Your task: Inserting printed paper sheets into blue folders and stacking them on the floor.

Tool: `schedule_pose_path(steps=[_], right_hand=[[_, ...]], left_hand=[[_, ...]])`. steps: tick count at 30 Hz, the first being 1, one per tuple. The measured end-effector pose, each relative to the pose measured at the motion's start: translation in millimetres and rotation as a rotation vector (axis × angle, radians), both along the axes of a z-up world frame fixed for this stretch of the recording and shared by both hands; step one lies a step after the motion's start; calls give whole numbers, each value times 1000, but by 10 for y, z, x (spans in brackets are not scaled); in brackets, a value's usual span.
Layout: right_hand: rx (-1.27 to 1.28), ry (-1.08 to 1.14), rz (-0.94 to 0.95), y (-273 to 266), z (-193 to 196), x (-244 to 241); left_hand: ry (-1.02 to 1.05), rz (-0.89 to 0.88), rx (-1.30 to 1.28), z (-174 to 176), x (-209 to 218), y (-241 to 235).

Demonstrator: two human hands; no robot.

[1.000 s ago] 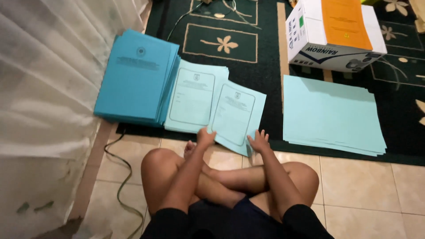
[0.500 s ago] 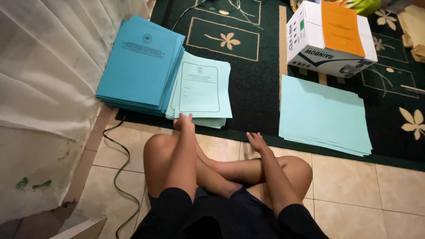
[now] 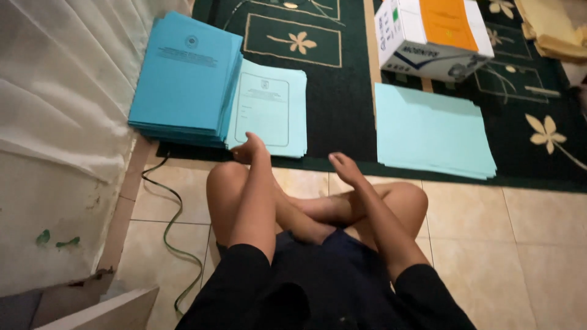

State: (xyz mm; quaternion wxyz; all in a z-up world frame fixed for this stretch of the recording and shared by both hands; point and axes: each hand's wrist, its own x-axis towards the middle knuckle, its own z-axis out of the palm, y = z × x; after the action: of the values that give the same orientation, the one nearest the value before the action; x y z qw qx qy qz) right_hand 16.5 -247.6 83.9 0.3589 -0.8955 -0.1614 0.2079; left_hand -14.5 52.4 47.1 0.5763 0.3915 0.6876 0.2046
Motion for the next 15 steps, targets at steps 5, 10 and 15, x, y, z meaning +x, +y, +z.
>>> schedule_pose_path(steps=[5, 10, 15], right_hand=[[204, -82, 21, 315, 84, 113], [753, 126, -144, 658, 467, 139], [1028, 371, -236, 934, 961, 88]], left_hand=[[-423, -347, 69, -361, 350, -311], [-788, -689, 127, 574, -14, -792], [-943, -784, 54, 1065, -339, -854]])
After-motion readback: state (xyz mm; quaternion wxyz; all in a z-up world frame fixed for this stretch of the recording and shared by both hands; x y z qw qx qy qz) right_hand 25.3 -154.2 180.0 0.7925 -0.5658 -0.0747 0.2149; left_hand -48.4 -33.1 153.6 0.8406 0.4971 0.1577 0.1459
